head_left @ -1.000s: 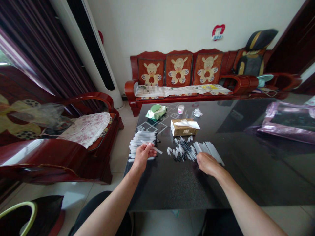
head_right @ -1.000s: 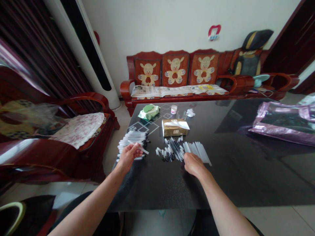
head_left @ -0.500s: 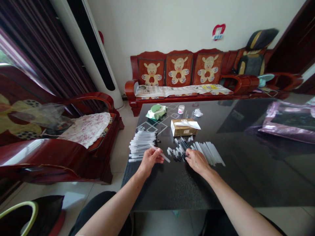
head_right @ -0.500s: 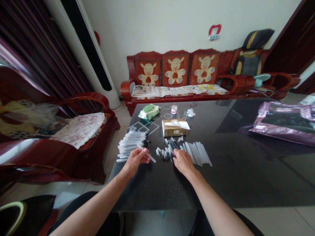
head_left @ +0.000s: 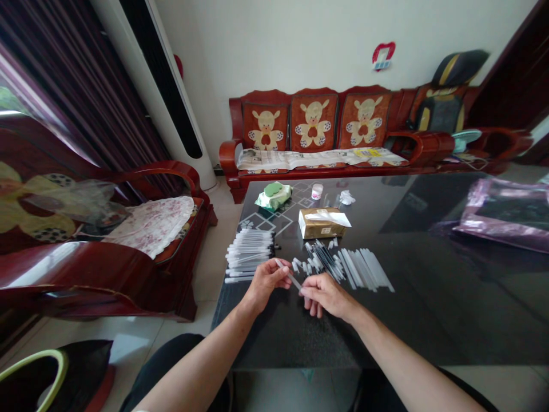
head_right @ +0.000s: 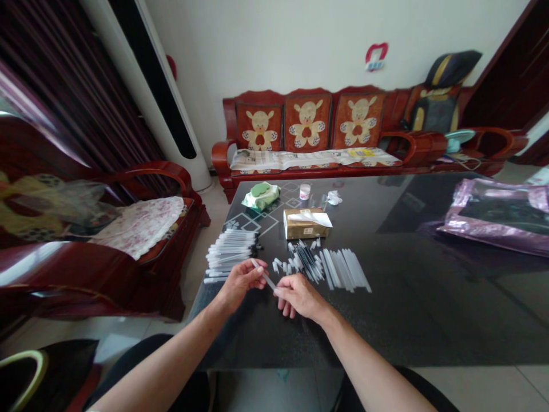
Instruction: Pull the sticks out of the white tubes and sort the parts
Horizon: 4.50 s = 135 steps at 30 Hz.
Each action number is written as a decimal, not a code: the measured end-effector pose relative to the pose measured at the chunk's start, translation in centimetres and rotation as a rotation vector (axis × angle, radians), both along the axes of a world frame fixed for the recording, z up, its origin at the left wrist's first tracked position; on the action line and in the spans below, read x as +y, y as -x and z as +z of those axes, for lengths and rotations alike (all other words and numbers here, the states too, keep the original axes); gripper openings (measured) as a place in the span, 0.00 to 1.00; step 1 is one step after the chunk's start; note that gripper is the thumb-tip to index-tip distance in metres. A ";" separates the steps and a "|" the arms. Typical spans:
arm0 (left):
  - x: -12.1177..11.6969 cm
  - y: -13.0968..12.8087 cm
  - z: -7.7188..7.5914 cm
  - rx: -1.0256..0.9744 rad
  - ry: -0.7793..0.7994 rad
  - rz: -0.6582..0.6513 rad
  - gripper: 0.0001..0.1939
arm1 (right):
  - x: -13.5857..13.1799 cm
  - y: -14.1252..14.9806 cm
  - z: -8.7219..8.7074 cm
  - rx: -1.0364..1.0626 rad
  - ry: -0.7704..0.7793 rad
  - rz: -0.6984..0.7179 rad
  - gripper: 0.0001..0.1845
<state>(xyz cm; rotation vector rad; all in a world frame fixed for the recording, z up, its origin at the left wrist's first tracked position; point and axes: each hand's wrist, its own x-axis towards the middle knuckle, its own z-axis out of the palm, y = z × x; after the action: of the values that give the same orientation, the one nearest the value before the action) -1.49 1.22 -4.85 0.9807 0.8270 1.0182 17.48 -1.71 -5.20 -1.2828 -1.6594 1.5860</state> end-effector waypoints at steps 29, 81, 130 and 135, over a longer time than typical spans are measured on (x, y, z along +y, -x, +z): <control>1.9 2.4 0.8 0.199 -0.085 0.225 0.21 | 2.9 -11.5 3.0 -1.329 -0.105 -0.336 0.11; 2.8 5.5 0.1 1.322 -0.652 -0.013 0.08 | 1.1 -10.4 -2.8 -1.405 -0.221 -0.494 0.38; 3.0 5.0 0.2 1.173 -0.713 0.007 0.06 | 5.3 -20.7 -1.3 -1.183 -0.684 0.061 0.32; 3.0 5.2 0.5 1.160 -0.733 0.015 0.07 | 4.8 -20.5 -2.0 -1.223 -0.714 -0.005 0.30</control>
<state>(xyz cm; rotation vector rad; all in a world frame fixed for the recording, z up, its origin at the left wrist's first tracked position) -6.65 4.22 -4.33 2.2898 1.4138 0.6974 38.02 3.14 -7.23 -1.8930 -2.4927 -0.0707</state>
